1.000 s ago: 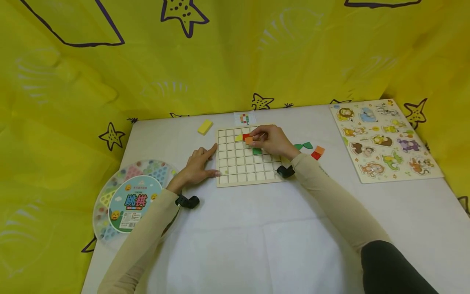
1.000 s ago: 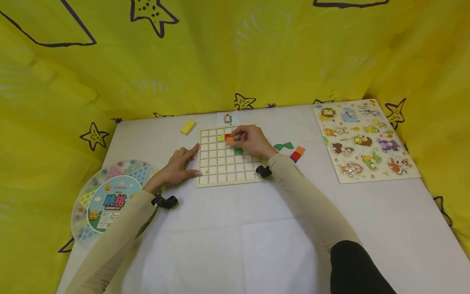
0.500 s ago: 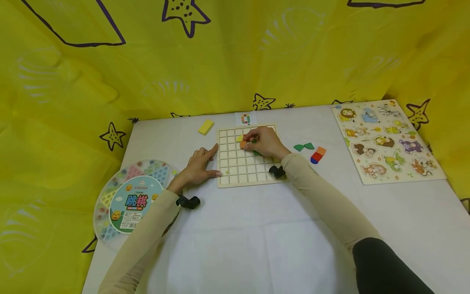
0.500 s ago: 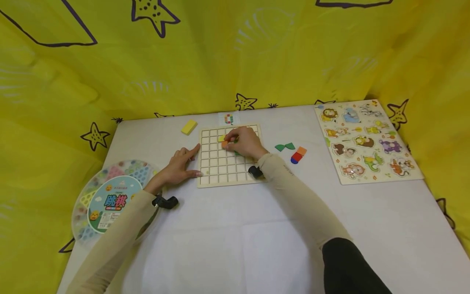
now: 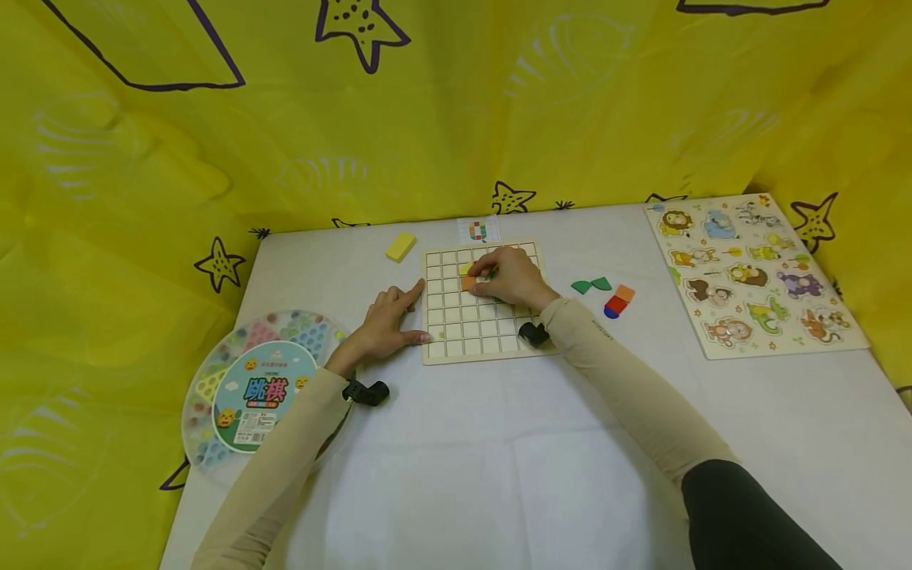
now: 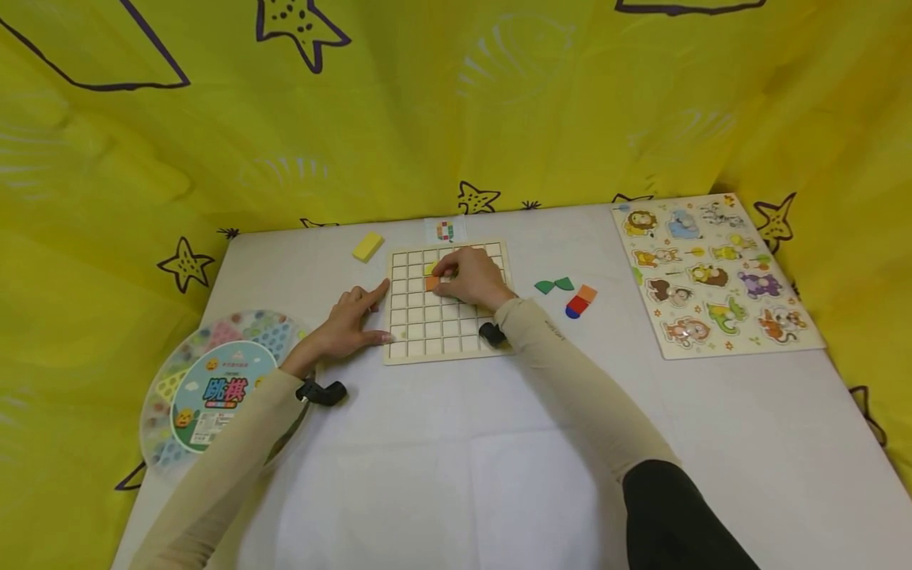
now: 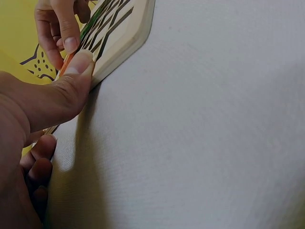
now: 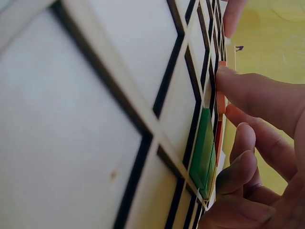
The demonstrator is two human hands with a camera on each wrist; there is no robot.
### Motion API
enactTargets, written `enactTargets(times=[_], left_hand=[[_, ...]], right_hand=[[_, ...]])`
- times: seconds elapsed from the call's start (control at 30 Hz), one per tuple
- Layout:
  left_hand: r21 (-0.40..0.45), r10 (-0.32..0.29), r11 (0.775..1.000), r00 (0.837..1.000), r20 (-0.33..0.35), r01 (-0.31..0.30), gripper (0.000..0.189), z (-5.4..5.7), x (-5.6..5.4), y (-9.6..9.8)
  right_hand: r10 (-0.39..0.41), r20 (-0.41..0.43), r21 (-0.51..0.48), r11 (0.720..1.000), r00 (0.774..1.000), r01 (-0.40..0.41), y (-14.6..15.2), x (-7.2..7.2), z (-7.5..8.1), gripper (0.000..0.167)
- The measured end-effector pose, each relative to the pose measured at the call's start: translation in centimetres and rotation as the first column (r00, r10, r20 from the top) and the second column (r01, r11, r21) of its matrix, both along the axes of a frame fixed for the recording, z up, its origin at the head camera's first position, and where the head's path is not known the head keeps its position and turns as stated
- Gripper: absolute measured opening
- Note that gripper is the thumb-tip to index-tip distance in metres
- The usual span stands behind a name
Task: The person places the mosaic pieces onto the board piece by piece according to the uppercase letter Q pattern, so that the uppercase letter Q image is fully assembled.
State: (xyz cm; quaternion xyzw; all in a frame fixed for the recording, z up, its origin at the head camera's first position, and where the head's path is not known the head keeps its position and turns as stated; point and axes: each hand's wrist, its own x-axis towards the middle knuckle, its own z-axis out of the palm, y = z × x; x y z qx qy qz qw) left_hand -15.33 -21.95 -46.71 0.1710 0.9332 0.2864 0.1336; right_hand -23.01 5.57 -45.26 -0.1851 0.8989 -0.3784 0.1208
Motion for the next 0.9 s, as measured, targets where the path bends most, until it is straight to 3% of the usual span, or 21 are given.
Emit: enactTargets(times=[0.47,0.9], left_hand=[[0.008,0.005,1.000,1.000,0.000,-0.005,0.100,-0.02,0.04,0.03],[0.007,-0.001,1.000,1.000,0.009,0.000,0.099,0.10,0.05,0.02]], right_hand=[[-0.011,-0.024,0.017,1.000,1.000,0.011,-0.23,-0.08,-0.10,0.023],[-0.002,-0.009,0.031,1.000,1.000,0.002,-0.35,-0.13,0.13,0.028]])
